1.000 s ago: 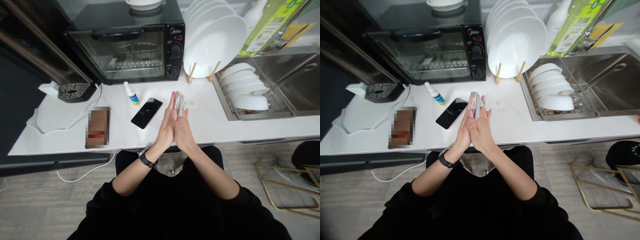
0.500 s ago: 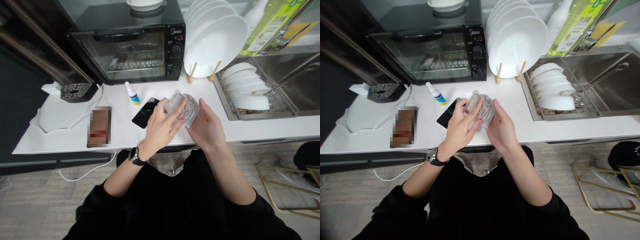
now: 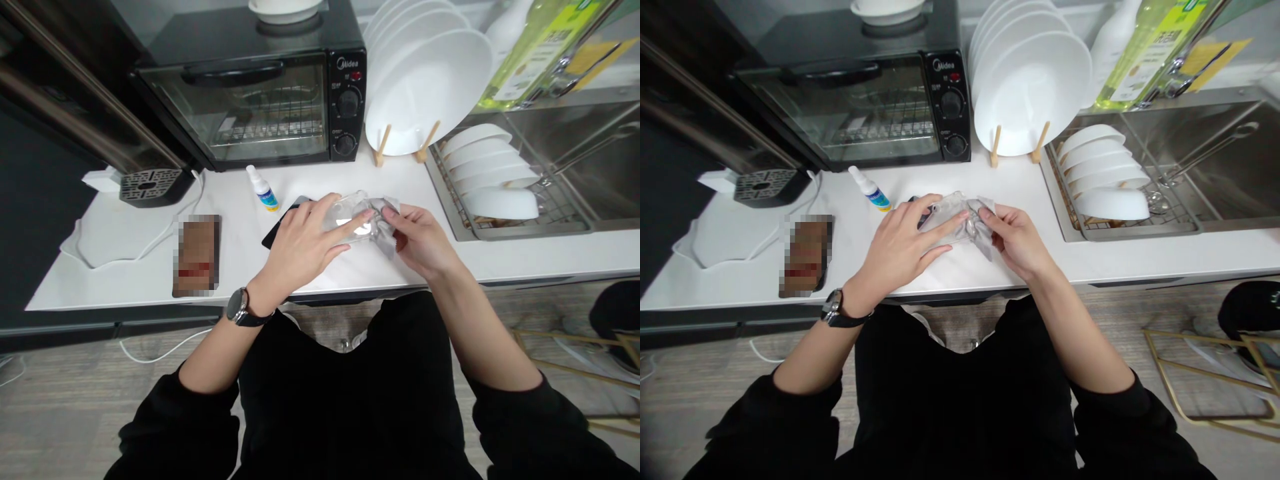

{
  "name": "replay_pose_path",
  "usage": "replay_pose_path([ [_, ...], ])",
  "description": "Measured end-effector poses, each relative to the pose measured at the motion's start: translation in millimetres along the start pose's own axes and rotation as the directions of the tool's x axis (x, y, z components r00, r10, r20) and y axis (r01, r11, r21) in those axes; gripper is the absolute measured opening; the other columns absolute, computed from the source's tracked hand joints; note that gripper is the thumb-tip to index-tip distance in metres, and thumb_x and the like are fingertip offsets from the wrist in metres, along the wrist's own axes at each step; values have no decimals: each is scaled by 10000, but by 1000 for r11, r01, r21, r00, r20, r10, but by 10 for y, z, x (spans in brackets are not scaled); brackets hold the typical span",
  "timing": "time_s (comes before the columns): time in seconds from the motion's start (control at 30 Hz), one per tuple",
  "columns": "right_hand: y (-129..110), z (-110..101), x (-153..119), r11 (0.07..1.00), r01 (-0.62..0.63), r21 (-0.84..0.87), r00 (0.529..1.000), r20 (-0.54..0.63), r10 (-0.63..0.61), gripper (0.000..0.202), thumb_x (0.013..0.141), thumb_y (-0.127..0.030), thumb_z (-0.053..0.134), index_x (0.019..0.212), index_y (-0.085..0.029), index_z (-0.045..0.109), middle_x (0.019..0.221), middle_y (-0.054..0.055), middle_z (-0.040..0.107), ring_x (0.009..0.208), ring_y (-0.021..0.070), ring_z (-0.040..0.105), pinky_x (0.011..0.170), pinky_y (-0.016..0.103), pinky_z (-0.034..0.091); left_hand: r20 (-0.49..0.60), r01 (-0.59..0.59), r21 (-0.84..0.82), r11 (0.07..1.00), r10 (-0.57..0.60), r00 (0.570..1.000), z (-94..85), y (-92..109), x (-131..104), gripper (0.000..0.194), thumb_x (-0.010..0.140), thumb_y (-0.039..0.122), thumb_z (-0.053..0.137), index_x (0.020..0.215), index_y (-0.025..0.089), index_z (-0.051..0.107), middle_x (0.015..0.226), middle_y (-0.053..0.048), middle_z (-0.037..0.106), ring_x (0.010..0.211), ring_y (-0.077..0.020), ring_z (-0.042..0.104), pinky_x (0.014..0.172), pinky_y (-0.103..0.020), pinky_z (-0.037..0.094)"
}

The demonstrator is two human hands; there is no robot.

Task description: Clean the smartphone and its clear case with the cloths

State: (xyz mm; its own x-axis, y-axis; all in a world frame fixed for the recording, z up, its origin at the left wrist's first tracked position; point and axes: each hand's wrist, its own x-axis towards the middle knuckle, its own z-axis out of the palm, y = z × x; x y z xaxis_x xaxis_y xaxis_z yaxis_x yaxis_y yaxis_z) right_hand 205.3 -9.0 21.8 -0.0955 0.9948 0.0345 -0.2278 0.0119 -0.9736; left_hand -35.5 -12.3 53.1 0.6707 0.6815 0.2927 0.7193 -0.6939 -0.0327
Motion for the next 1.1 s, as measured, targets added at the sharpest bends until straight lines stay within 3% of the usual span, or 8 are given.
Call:
replay_pose_path([
  [0.17, 281, 143, -75, 963, 255, -85, 940, -211, -267, 439, 973, -590, 814, 1301, -300, 842, 1306, 24, 867, 1245, 271, 812, 1198, 528, 605, 42, 17, -14, 1000, -16, 999, 47, 67, -8, 663, 1105, 445, 586, 1742, 489, 409, 1693, -140, 482, 1271, -344, 597, 1062, -528, 563],
  [0.43, 253, 322, -261, 816, 390, -427, 847, -181, -500, 409, 1090, -518, 668, 1425, -321, 797, 1480, 33, 792, 1438, 288, 721, 1267, 535, 554, 27, 67, -222, 973, -63, 998, 117, 91, 17, 620, 1104, 482, 598, 1708, 401, 485, 1661, -163, 474, 1313, -350, 611, 1125, -566, 552],
  [0.6, 266, 131, 219, 813, 357, -461, 884, -116, -453, 471, 1059, -586, 672, 1325, -235, 839, 1324, 88, 859, 1248, 318, 820, 1153, 555, 633, 132, 270, -505, 820, -236, 963, 181, -101, 245, 1095, 857, 600, 904, 1727, 193, 378, 1427, -166, 647, 1313, -349, 639, 1115, -479, 541],
  [0.73, 230, 3, 389, 802, 398, -445, 819, -222, -529, 466, 1099, -565, 596, 1346, -234, 812, 1318, 101, 856, 1276, 323, 806, 1186, 600, 599, 305, 339, -648, 682, -175, 936, 254, -398, 436, 692, 881, 719, 811, 1306, 191, 670, 1061, -68, 706, 972, -251, 677, 886, -380, 525],
  [0.8, 196, 8, 339, 719, 452, -527, 766, -184, -616, 472, 1132, -526, 538, 1454, -261, 760, 1438, 88, 808, 1406, 324, 737, 1270, 613, 524, 346, 377, -732, 567, -166, 923, 313, -480, 493, 480, 935, 648, 769, 1086, 211, 641, 933, -19, 672, 813, -180, 645, 777, -327, 490],
  [0.9, 201, 58, 241, 533, 512, -674, 793, 132, -595, 545, 1181, -504, 386, 1644, -316, 603, 1668, 60, 652, 1587, 313, 582, 1354, 625, 421, 414, 440, -852, 285, -148, 898, 380, -507, 541, 358, 958, 502, 762, 962, 228, 531, 965, -12, 701, 803, -144, 705, 711, -268, 496],
  [1.0, 279, 83, 223, 314, 541, -780, 821, 408, -400, 622, 1202, -508, 281, 1790, -318, 349, 1847, 77, 404, 1728, 315, 354, 1394, 702, 289, 470, 468, -883, -41, -113, 876, 399, -511, 562, 254, 958, 380, 745, 1104, 233, 597, 1069, -12, 721, 921, -171, 793, 710, -247, 566],
  [1.1, 350, 76, 229, 177, 546, -819, 819, 479, -316, 752, 1196, -557, 297, 1839, -244, 64, 1906, 143, 195, 1780, 334, 164, 1405, 731, 208, 518, 470, -825, -313, -87, 851, 424, -511, 583, 440, 961, 324, 705, 1393, 265, 639, 1042, -5, 730, 826, -189, 805, 685, -290, 632],
])
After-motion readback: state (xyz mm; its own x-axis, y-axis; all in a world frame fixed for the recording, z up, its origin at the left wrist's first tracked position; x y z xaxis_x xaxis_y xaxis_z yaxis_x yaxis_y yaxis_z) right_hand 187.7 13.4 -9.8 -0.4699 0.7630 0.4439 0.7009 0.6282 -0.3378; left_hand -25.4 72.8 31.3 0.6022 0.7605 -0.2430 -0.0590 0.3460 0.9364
